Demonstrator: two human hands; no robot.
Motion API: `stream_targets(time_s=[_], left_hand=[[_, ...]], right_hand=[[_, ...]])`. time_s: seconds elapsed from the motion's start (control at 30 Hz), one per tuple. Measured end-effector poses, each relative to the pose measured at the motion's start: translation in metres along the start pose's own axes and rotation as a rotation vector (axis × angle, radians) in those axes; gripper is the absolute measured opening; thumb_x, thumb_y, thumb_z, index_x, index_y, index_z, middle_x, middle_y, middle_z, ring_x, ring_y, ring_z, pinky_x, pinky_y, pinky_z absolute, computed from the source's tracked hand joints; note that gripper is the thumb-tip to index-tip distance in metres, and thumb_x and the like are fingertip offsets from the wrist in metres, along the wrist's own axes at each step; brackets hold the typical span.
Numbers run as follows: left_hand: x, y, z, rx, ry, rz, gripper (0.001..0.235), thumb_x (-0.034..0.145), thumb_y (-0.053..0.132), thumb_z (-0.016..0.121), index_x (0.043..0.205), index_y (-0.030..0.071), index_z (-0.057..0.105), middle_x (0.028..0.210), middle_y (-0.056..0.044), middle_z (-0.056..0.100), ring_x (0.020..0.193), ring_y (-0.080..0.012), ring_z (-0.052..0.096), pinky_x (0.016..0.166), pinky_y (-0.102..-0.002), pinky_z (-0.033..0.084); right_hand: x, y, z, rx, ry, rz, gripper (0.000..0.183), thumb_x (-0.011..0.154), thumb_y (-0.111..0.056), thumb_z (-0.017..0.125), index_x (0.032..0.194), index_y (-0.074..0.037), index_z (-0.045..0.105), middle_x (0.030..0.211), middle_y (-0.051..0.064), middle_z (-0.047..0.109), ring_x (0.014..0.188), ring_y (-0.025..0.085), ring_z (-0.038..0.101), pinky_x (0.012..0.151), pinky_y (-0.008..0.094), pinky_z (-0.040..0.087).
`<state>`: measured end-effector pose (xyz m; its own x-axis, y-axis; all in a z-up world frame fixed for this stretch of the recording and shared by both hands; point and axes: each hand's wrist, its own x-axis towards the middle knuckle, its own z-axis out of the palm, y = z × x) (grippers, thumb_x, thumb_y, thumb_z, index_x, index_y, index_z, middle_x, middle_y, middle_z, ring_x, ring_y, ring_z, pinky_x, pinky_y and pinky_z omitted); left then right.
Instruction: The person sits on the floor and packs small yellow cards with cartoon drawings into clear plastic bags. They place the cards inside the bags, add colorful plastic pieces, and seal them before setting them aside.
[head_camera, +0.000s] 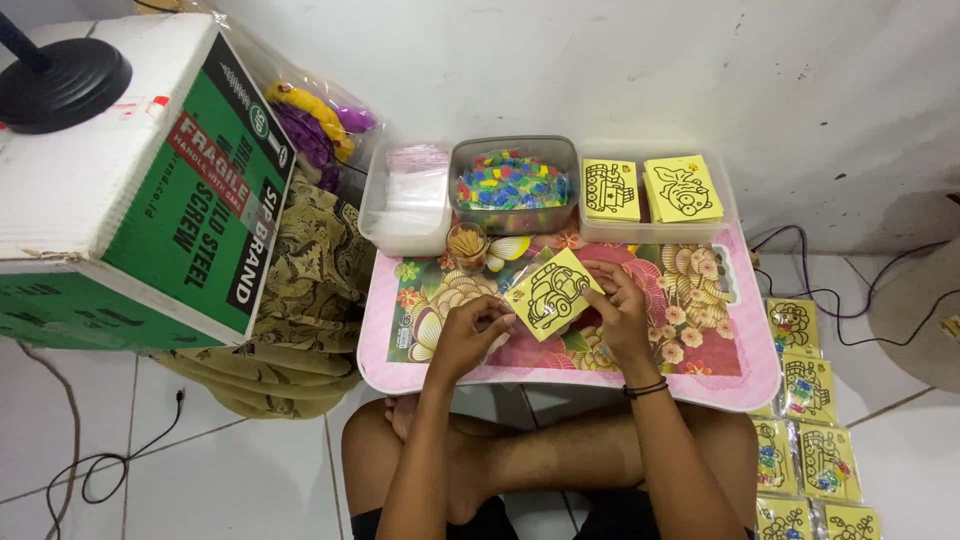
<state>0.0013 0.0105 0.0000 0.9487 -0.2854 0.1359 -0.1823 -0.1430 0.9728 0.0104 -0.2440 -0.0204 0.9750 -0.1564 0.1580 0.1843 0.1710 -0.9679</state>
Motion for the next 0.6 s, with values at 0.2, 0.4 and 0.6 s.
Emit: stream_targets(time_s=[0.2, 0.4, 0.6], left_hand=[[-0.003, 0.017, -0.004, -0.031, 0.015, -0.05, 0.016, 0.09, 0.017, 0.076, 0.1, 0.004, 0.074, 0.075, -0.012, 0.075, 0.076, -0.0196, 0.071, 0.072, -0.034, 0.056], [0.001, 0.005, -0.004, 0.001, 0.019, -0.042, 0.012, 0.091, 0.016, 0.075, 0.097, 0.005, 0.074, 0.073, -0.012, 0.074, 0.074, -0.0201, 0.07, 0.071, -0.034, 0.056], [-0.002, 0.01, -0.004, -0.007, 0.04, -0.048, 0.014, 0.09, 0.016, 0.075, 0.098, 0.005, 0.074, 0.072, -0.012, 0.074, 0.073, -0.0192, 0.068, 0.072, -0.034, 0.055]], right_hand=[[-0.002, -0.005, 0.005, 0.088, 0.041, -0.009, 0.039, 0.089, 0.003, 0.064, 0.128, 0.0, 0.064, 0.096, 0.021, 0.072, 0.076, 0.026, 0.074, 0.066, 0.04, 0.064], [-0.004, -0.009, 0.006, 0.08, 0.018, -0.005, 0.038, 0.088, 0.002, 0.063, 0.126, 0.0, 0.065, 0.086, 0.019, 0.071, 0.071, 0.025, 0.073, 0.062, 0.038, 0.063], [0.0, 0.004, -0.002, 0.024, -0.058, -0.052, 0.031, 0.098, -0.007, 0.058, 0.127, 0.0, 0.066, 0.075, 0.023, 0.071, 0.063, 0.022, 0.07, 0.056, 0.03, 0.059]])
